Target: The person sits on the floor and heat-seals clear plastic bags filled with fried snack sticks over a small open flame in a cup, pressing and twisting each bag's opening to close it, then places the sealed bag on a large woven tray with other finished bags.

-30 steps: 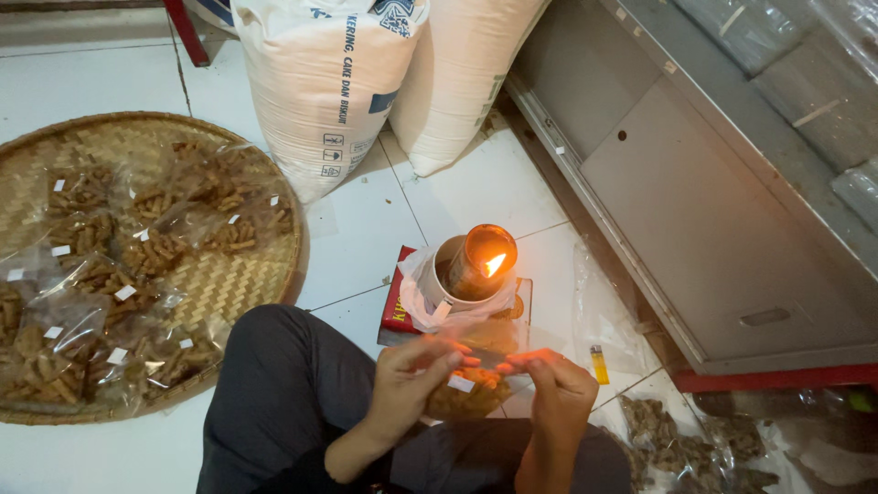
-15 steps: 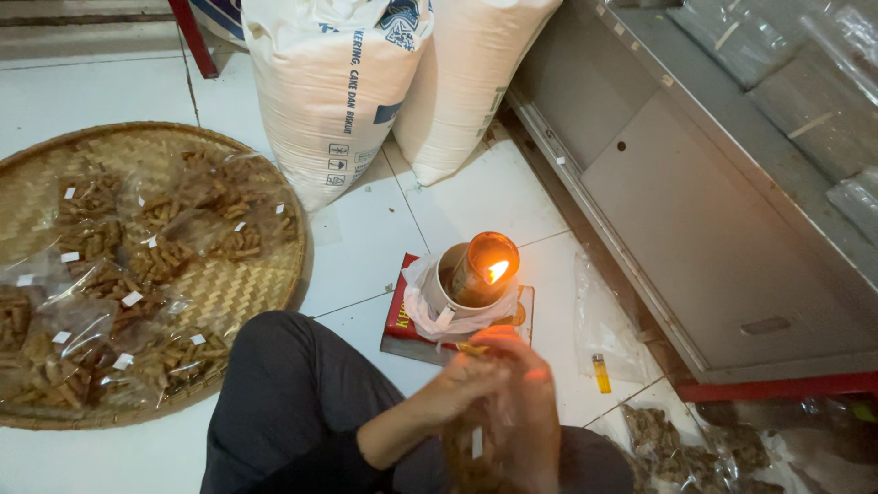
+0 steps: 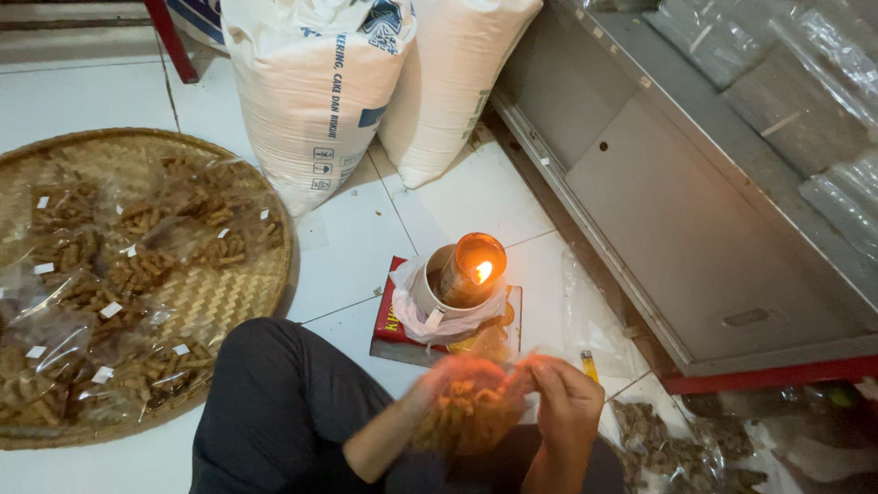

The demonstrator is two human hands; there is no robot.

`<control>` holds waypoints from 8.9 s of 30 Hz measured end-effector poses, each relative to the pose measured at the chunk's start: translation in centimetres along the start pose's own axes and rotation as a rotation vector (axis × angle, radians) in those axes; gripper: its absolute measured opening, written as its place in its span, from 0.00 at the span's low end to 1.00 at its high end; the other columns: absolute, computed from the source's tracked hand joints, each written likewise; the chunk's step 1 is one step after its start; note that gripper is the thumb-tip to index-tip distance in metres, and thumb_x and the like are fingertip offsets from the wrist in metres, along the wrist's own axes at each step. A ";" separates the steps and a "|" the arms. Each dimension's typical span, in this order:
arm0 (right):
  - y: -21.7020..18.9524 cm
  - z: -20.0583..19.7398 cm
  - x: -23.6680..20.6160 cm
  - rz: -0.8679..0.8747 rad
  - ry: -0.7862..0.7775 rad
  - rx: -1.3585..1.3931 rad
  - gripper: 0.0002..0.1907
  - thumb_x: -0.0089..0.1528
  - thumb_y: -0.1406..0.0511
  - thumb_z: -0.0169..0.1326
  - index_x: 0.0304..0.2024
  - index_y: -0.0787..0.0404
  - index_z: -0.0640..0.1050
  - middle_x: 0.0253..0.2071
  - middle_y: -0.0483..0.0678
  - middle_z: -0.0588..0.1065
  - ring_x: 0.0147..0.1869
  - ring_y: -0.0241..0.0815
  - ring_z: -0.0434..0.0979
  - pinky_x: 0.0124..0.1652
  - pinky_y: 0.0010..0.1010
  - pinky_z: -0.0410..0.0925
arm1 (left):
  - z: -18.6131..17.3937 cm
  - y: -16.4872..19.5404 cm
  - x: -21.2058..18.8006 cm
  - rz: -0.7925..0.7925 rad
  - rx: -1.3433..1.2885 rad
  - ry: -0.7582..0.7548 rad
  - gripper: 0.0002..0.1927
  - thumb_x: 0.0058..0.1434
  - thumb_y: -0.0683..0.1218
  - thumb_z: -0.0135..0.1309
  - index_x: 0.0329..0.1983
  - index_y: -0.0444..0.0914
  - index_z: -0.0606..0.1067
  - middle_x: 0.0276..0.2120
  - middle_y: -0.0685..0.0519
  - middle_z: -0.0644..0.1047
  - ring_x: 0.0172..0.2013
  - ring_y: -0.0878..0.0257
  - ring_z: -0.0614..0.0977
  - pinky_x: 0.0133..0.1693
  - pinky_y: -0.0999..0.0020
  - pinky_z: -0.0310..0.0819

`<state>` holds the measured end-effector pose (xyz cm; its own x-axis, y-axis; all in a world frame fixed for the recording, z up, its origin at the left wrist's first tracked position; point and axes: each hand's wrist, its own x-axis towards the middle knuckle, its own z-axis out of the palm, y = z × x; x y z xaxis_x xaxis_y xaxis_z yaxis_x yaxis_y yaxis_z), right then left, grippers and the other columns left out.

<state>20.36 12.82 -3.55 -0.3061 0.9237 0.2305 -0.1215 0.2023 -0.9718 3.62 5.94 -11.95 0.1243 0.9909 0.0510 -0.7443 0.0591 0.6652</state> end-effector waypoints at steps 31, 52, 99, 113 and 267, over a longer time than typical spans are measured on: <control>-2.1 -0.9 6.3 -0.052 -0.361 -0.068 0.08 0.65 0.76 0.53 0.39 0.76 0.83 0.32 0.59 0.83 0.33 0.44 0.83 0.34 0.30 0.74 | 3.8 10.6 -2.8 0.531 0.526 0.328 0.15 0.70 0.35 0.40 0.44 0.27 0.79 0.40 0.46 0.85 0.37 0.60 0.88 0.33 0.71 0.81; -0.5 0.9 4.5 -0.109 -0.304 -0.132 0.18 0.60 0.83 0.41 0.42 0.72 0.82 0.37 0.55 0.83 0.36 0.42 0.85 0.37 0.28 0.77 | 5.6 9.8 -1.3 0.505 0.409 0.561 0.23 0.57 0.39 0.64 0.54 0.40 0.70 0.44 0.51 0.82 0.38 0.68 0.85 0.39 0.73 0.82; 4.3 5.4 6.5 0.077 -0.129 -0.064 0.08 0.59 0.71 0.60 0.39 0.69 0.77 0.37 0.46 0.78 0.41 0.33 0.78 0.39 0.28 0.75 | 1.8 8.2 1.9 0.428 0.683 0.673 0.09 0.60 0.43 0.60 0.40 0.31 0.81 0.28 0.52 0.83 0.27 0.70 0.80 0.30 0.74 0.75; 3.1 6.1 6.3 0.080 -0.132 0.039 0.05 0.62 0.72 0.58 0.38 0.70 0.76 0.36 0.47 0.77 0.35 0.35 0.80 0.33 0.25 0.73 | 2.9 9.5 1.9 0.498 0.655 0.625 0.08 0.59 0.40 0.59 0.40 0.31 0.81 0.31 0.52 0.84 0.32 0.71 0.82 0.35 0.73 0.77; 2.0 10.1 4.2 -0.054 0.075 0.224 0.28 0.59 0.78 0.51 0.57 0.57 0.57 0.40 0.49 0.68 0.29 0.39 0.70 0.26 0.25 0.67 | -0.2 5.0 -2.1 0.791 0.450 0.630 0.06 0.62 0.35 0.56 0.41 0.28 0.80 0.38 0.45 0.85 0.42 0.62 0.85 0.48 0.67 0.80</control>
<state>9.28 13.80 -4.04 -0.2235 0.9369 0.2689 -0.3449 0.1820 -0.9208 -0.44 4.22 -8.85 -0.7326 0.6211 0.2783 -0.1439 -0.5410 0.8286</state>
